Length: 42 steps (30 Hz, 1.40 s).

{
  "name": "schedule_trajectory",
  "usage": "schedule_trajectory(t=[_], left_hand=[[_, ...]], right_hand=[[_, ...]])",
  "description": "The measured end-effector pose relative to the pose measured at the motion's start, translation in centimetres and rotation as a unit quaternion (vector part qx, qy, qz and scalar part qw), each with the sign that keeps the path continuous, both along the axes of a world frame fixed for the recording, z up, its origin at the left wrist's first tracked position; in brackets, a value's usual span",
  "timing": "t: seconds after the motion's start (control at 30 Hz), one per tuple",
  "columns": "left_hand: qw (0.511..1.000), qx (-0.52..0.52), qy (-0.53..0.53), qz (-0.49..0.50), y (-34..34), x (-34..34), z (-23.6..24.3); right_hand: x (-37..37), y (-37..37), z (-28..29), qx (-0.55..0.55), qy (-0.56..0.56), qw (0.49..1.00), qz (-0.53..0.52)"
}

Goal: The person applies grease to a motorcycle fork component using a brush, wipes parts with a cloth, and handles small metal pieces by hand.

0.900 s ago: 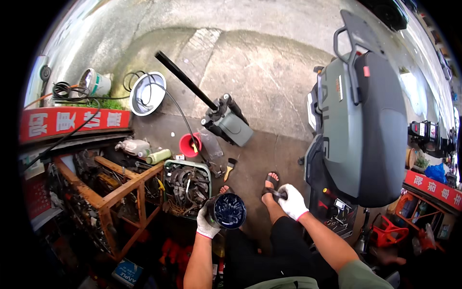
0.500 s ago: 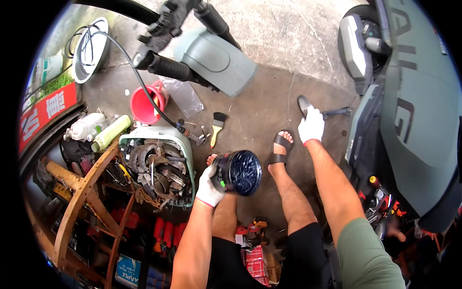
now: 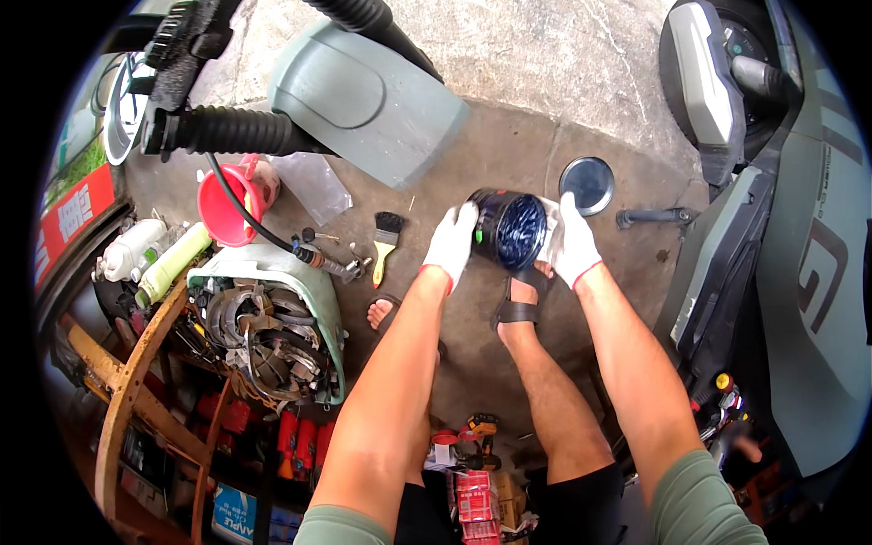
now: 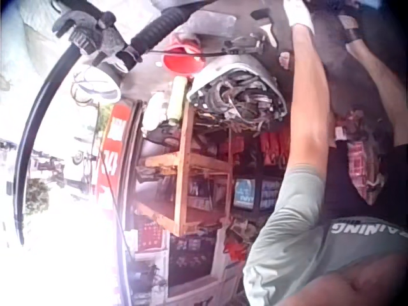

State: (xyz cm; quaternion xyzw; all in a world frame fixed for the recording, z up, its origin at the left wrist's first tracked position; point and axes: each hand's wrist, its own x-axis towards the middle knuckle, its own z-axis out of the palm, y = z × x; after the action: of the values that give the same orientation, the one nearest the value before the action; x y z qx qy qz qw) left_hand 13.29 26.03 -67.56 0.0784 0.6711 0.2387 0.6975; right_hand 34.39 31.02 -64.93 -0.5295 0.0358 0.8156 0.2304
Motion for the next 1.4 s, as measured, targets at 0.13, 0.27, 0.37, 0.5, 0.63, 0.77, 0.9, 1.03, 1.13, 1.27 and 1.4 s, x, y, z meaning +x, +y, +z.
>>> schedule_trajectory(t=[0.13,0.27,0.37,0.5,0.63,0.77,0.9,1.03,1.13,1.27,1.4], left_hand=[[0.96,0.052,0.191,-0.198,1.2,1.5,-1.8],[0.991,0.081,0.093,-0.043,-1.3,1.1,-2.6],[0.985,-0.077,-0.048,0.149,-2.1,-1.0,4.0],[0.992,0.002,0.111,-0.06,-10.3,-8.8,14.2],[0.989,-0.037,0.055,0.13,-15.1,-15.3,30.5],[0.975,-0.052,0.108,0.189,-20.3,-20.4,44.8],[0.958,-0.05,0.113,0.258,-24.2,-23.4,54.7],[0.944,-0.01,0.111,0.311,-27.7,-24.7,60.9],[0.93,-0.003,0.114,0.35,-31.0,-25.2,62.1],[0.91,0.023,0.12,0.395,-36.3,-24.4,60.9],[0.894,-0.001,0.141,0.425,-39.5,-21.5,60.1]], right_hand=[[-0.9,-0.6,-0.3,-0.013,-0.13,0.991,-0.006],[-0.6,-1.7,-0.8,-0.046,-0.184,0.982,0.01],[0.6,-3.8,1.4,-0.071,-0.249,0.966,-0.006],[0.3,-7.2,12.6,-0.031,-0.304,0.942,0.138],[2.2,-10.9,27.0,0.009,-0.336,0.927,0.165],[2.4,-12.1,42.3,0.053,-0.363,0.908,0.203],[3.6,-13.3,52.6,0.075,-0.376,0.891,0.243],[3.9,-13.5,58.8,0.089,-0.393,0.883,0.242],[5.5,-13.7,59.1,0.232,-0.458,0.79,0.335],[5.5,-11.4,57.7,0.241,-0.452,0.767,0.385],[1.6,-8.6,57.6,0.253,-0.372,0.787,0.422]])
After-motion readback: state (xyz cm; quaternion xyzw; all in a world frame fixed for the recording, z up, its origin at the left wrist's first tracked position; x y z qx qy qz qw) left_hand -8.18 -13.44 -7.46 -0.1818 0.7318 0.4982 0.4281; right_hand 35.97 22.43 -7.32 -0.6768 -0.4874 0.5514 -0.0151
